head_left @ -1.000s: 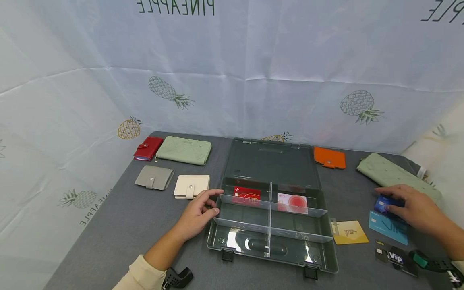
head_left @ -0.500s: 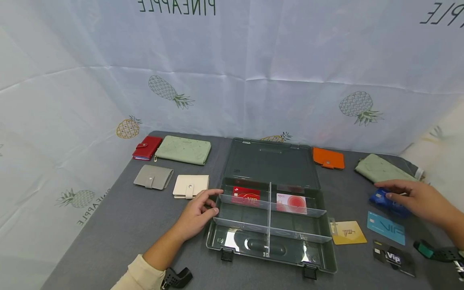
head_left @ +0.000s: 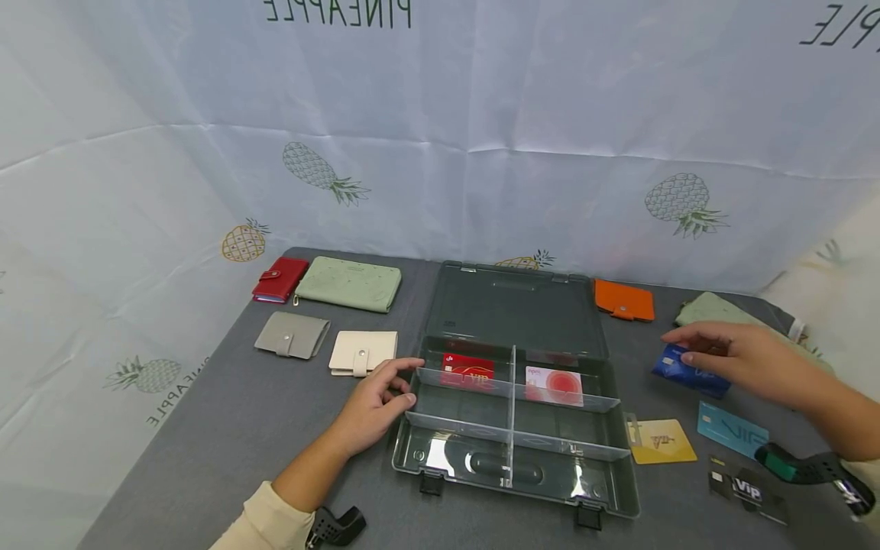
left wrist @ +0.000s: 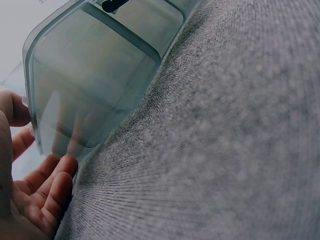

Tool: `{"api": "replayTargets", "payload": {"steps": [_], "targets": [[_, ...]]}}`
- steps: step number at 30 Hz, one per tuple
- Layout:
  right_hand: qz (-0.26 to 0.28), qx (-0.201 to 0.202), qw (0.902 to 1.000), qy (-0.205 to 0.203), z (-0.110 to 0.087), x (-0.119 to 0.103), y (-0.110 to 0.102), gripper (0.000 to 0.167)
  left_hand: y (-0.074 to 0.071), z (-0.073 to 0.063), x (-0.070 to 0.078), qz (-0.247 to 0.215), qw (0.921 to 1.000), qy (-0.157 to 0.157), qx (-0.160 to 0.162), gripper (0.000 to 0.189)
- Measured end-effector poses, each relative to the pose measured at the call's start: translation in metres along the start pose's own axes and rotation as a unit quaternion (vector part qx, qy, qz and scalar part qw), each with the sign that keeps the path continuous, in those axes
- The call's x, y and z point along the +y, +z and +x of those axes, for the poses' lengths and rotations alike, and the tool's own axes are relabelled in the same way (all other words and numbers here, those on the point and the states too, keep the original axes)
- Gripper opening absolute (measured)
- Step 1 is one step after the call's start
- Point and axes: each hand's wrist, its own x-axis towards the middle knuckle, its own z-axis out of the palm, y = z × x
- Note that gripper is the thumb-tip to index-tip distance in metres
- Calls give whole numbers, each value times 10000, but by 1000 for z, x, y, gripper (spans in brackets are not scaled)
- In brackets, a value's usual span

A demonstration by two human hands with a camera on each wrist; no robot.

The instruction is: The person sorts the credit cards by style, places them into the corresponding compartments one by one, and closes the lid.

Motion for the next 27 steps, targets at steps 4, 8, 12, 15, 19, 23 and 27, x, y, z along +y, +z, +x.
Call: {"api": "replayTargets", "payload": {"steps": [4,8,12,15,19,23,27], "targets": [[289,44,9984,-492,7,-24,0,34,0,0,0,0,10000,17,-9,52],[461,-141,9953,-844,18,-50,4,33,0,0,0,-5,10000,43,12,52],[748,-362,9906,-1082,30,-75,11,33,-1,0,0,-3,10000,53,26,52],[1012,-412,9822,-1525,37,-88,18,36,-1,0,1,-1,10000,44,15,52],[1225,-418,9686,-2120,47,-101,25,39,-1,0,2,12,10000,1,12,53],[1324,-505,9627,-2307,56,-114,31,39,-1,-1,3,-1,10000,-15,-13,53],[1405,-742,9620,-2219,65,-126,38,34,-1,-1,1,-19,10000,38,-28,53]]}}
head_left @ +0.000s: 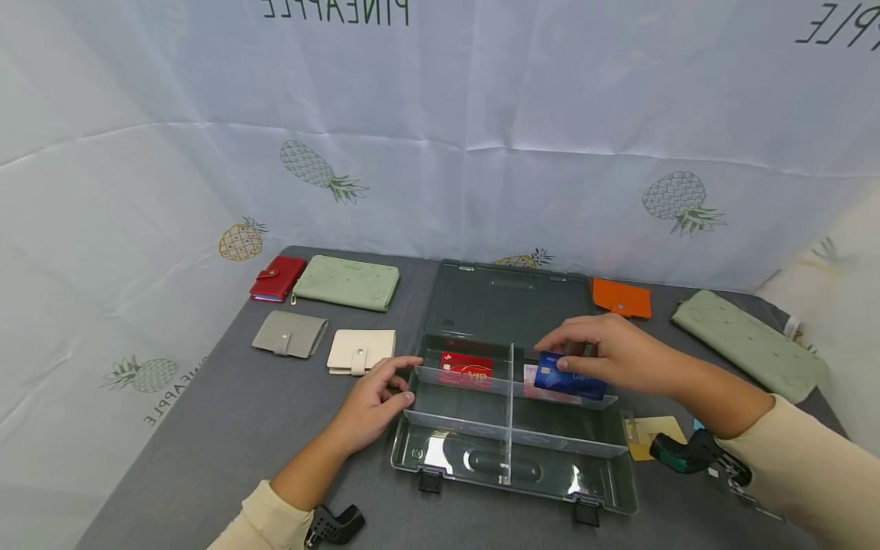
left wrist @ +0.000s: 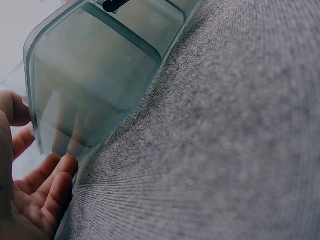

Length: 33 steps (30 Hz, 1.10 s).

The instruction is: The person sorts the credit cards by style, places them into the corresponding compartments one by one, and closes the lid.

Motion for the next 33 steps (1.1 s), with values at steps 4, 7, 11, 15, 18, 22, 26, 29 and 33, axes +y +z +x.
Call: {"api": "replayTargets", "payload": {"steps": [4,7,11,15,18,22,26,29,33], "targets": [[242,-271,9993,119,17,-5,8,32,-1,0,-4,30,10000,55,63,53],[486,-470,9974,265,29,-10,15,33,-2,0,-6,31,9999,93,79,52],[685,-685,9946,377,42,-16,25,31,-2,0,-5,36,9999,106,64,51],[651,-797,9945,194,57,-20,41,28,-4,-2,-5,49,9999,88,85,52],[739,-833,9937,149,66,-23,53,27,-5,-3,-4,72,9999,76,96,52],[986,-821,9917,90,72,-28,65,29,-5,-2,-3,127,9999,84,74,52],[977,-737,9925,-53,75,-31,75,31,-2,0,-2,143,9998,99,42,52],[894,-576,9943,-71,78,-32,82,31,-1,1,-2,147,9998,108,22,52],[663,-529,9964,5,82,-35,92,30,-1,1,-3,119,9999,109,36,52]]}}
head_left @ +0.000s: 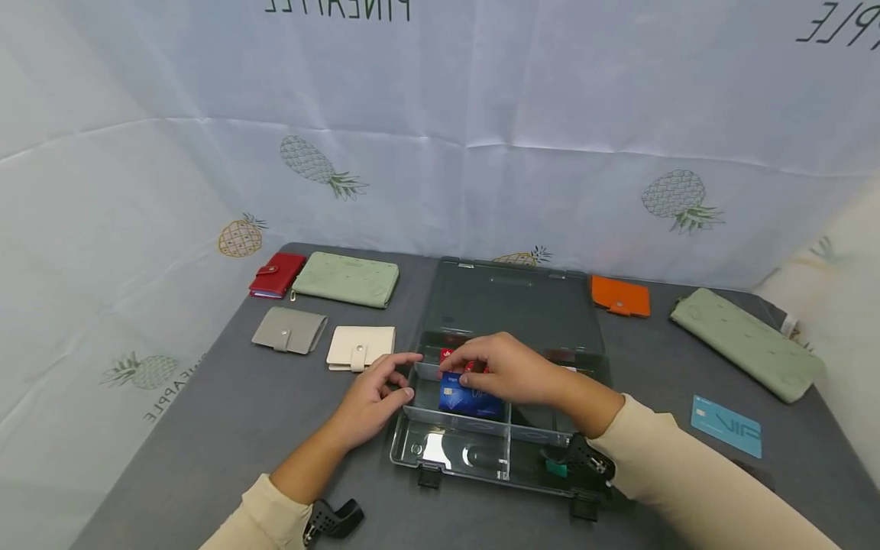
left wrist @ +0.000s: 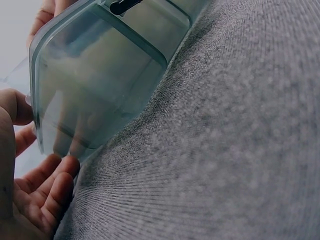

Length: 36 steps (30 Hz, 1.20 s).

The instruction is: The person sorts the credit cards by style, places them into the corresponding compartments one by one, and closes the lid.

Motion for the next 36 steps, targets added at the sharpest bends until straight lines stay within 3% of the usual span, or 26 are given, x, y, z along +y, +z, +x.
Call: {"api": "replayTargets", "payload": {"steps": [6,13,19,26,36], "targets": [[-650,17,9979,-37,4,-3,11,28,2,1,-1,-39,10000,-13,21,52],[-975,86,9952,2,7,-3,21,26,2,0,-1,-31,10000,-33,-22,52],[-1020,-302,9943,53,6,-2,30,26,1,0,-1,-21,10000,-21,-22,52],[-1072,-387,9934,96,3,-2,30,33,1,0,-1,5,10000,23,6,52],[-647,116,9978,-101,-13,-2,19,41,1,0,-2,2,10000,50,21,51]]}}
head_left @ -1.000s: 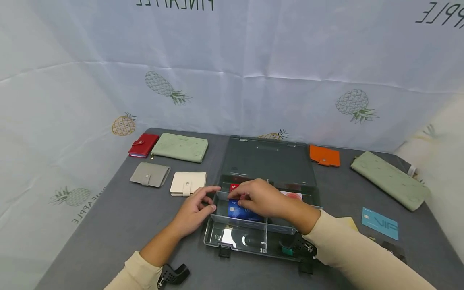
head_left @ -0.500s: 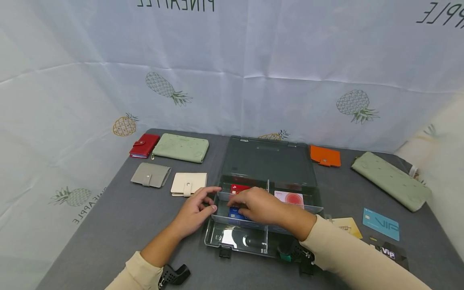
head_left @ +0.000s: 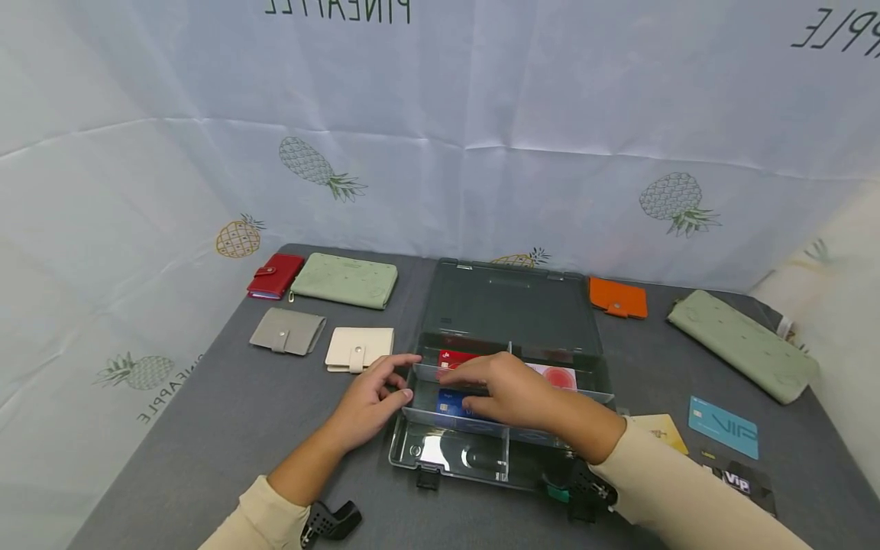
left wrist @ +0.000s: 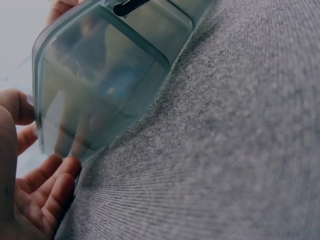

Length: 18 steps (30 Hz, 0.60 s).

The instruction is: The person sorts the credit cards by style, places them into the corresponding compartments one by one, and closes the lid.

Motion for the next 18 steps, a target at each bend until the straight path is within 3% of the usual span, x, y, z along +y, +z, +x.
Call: {"api": "replayTargets", "payload": {"steps": [6,12,18], "targets": [[80,423,9990,-94,-17,7,-7,36,1,1,1,43,10000,-7,8,52],[146,617,9979,102,-42,12,-17,35,1,1,2,44,10000,-19,7,52],[-38,1057,9943,93,-69,18,-27,36,2,1,2,32,9999,-114,23,51]]}}
